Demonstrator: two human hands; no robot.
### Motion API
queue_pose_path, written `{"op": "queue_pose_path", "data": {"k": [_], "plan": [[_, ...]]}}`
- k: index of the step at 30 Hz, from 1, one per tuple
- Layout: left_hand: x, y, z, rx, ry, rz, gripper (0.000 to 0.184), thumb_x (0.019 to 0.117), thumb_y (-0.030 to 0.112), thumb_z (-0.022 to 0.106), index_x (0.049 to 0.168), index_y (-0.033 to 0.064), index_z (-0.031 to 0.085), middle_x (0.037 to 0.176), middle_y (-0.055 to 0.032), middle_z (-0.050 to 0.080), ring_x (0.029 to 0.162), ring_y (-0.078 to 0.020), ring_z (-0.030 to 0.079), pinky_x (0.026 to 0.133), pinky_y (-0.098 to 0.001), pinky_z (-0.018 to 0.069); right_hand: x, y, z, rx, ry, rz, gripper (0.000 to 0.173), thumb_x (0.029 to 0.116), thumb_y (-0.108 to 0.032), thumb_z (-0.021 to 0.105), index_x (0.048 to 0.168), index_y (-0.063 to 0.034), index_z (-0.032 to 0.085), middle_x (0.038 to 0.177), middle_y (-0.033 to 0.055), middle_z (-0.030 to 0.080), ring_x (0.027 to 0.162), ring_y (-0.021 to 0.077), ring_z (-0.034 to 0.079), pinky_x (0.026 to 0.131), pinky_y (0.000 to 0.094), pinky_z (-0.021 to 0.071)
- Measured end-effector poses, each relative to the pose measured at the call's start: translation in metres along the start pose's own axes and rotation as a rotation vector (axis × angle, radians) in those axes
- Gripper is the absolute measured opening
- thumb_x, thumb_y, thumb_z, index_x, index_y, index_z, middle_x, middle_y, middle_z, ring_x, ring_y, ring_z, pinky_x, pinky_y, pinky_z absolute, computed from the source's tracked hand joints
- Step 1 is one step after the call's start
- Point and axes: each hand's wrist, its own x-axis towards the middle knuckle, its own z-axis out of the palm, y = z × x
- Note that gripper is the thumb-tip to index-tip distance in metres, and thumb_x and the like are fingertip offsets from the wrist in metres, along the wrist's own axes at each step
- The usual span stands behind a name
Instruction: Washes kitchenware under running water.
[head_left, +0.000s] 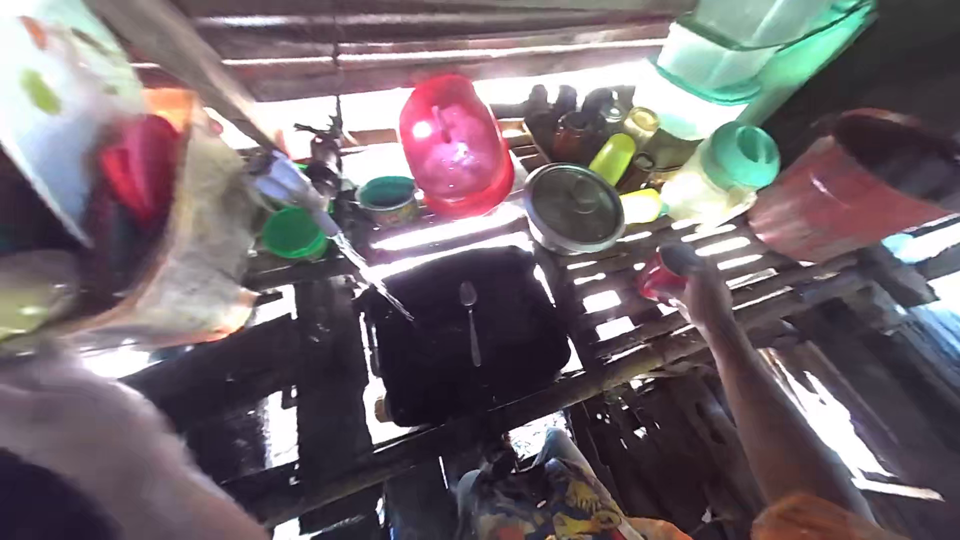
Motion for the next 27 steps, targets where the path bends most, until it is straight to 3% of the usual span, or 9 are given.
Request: {"op": "queue_pose_path", "data": {"k": [4, 6, 9, 11, 13, 18, 21, 24, 27], "plan": [[-0.156, 0.038, 0.038, -0.445, -0.254, 0.072, 0.046, 0.1054, 0.018, 0.042, 0.128, -0.0210, 0.050, 0.140, -0.0275, 0.055, 0.129, -0.0198, 0.056, 0.109, -0.0341, 0.0462, -0.093, -0.071, -0.009, 0.274, 0.009, -0.310, 0.059, 0.0859, -0.027, 0.083, 0.131, 0.0054, 0.063, 0.140, 0.0300, 0.056, 0.122, 0.0444, 0.062, 0.102, 0.0593, 0.0498], [-0.189, 0.026, 0.077, -0.503, -0.548, -0.053, 0.051, 0.1039, 0.030, 0.045, 0.128, -0.0130, 0.057, 0.142, -0.0220, 0.056, 0.130, -0.0234, 0.057, 0.107, -0.0406, 0.0496, -0.119, -0.119, 0.003, 0.438, -0.153, -0.495, 0.050, 0.0851, -0.027, 0.084, 0.124, 0.0012, 0.069, 0.142, 0.0244, 0.056, 0.124, 0.0360, 0.062, 0.105, 0.0509, 0.0512], [-0.186, 0.007, 0.137, -0.489, -0.785, -0.416, 0.050, 0.1082, 0.035, 0.035, 0.145, 0.0034, 0.049, 0.145, -0.0156, 0.055, 0.128, -0.0276, 0.058, 0.101, -0.0489, 0.0498, -0.113, -0.196, 0.047, 0.495, -0.456, -0.725, 0.045, 0.0821, -0.031, 0.086, 0.115, -0.0032, 0.073, 0.144, 0.0179, 0.055, 0.131, 0.0308, 0.056, 0.108, 0.0502, 0.0493], [-0.171, 0.008, 0.158, -0.399, -0.758, -0.455, 0.050, 0.1118, 0.032, 0.029, 0.140, -0.0007, 0.054, 0.131, -0.0210, 0.063, 0.117, -0.0293, 0.062, 0.099, -0.0503, 0.0498, -0.096, -0.242, 0.084, 0.626, -0.613, -0.831, 0.039, 0.0770, -0.021, 0.090, 0.105, -0.0006, 0.072, 0.131, 0.0172, 0.061, 0.117, 0.0275, 0.062, 0.097, 0.0475, 0.0544], [-0.154, 0.011, 0.167, -0.266, -0.641, -0.386, 0.057, 0.1130, 0.035, 0.027, 0.119, -0.0094, 0.063, 0.106, -0.0268, 0.066, 0.099, -0.0332, 0.064, 0.092, -0.0541, 0.0497, -0.083, -0.277, 0.102, 0.761, -0.728, -0.845, 0.045, 0.0761, -0.009, 0.089, 0.111, 0.0036, 0.062, 0.122, 0.0207, 0.063, 0.103, 0.0280, 0.065, 0.088, 0.0458, 0.0558], [-0.120, 0.012, 0.178, 0.031, -0.549, -0.442, 0.053, 0.1143, 0.027, 0.025, 0.136, -0.0137, 0.052, 0.128, -0.0379, 0.059, 0.124, -0.0494, 0.057, 0.107, -0.0612, 0.0412, -0.094, -0.313, 0.127, 1.162, -0.692, -0.543, 0.092, 0.0790, -0.006, 0.087, 0.152, 0.0003, 0.032, 0.127, 0.0236, 0.065, 0.105, 0.0277, 0.071, 0.088, 0.0432, 0.0611], [-0.113, 0.016, 0.188, -0.031, -0.478, -0.510, 0.045, 0.1132, 0.016, 0.028, 0.143, -0.0107, 0.048, 0.137, -0.0358, 0.055, 0.132, -0.0456, 0.052, 0.113, -0.0562, 0.0379, -0.123, -0.312, 0.138, 1.052, -0.473, -0.329, 0.064, 0.0861, -0.040, 0.082, 0.133, -0.0053, 0.056, 0.104, 0.0165, 0.069, 0.086, 0.0269, 0.066, 0.074, 0.0485, 0.0551], [-0.126, 0.005, 0.199, -0.372, -0.324, -0.557, 0.050, 0.1138, 0.025, 0.024, 0.130, -0.0105, 0.056, 0.122, -0.0274, 0.062, 0.113, -0.0298, 0.061, 0.102, -0.0454, 0.0479, -0.129, -0.303, 0.127, 1.070, -0.479, -0.411, 0.036, 0.0936, -0.031, 0.076, 0.115, -0.0040, 0.066, 0.090, 0.0093, 0.067, 0.068, 0.0161, 0.060, 0.060, 0.0345, 0.0526], [-0.130, -0.009, 0.200, -0.522, -0.317, -0.561, 0.050, 0.1130, 0.030, 0.030, 0.117, -0.0092, 0.061, 0.107, -0.0207, 0.065, 0.097, -0.0208, 0.063, 0.092, -0.0407, 0.0515, -0.119, -0.296, 0.114, 1.255, -0.895, -0.384, 0.030, 0.0969, -0.019, 0.070, 0.125, -0.0092, 0.066, 0.080, 0.0023, 0.064, 0.055, 0.0067, 0.053, 0.048, 0.0229, 0.0475]]}}
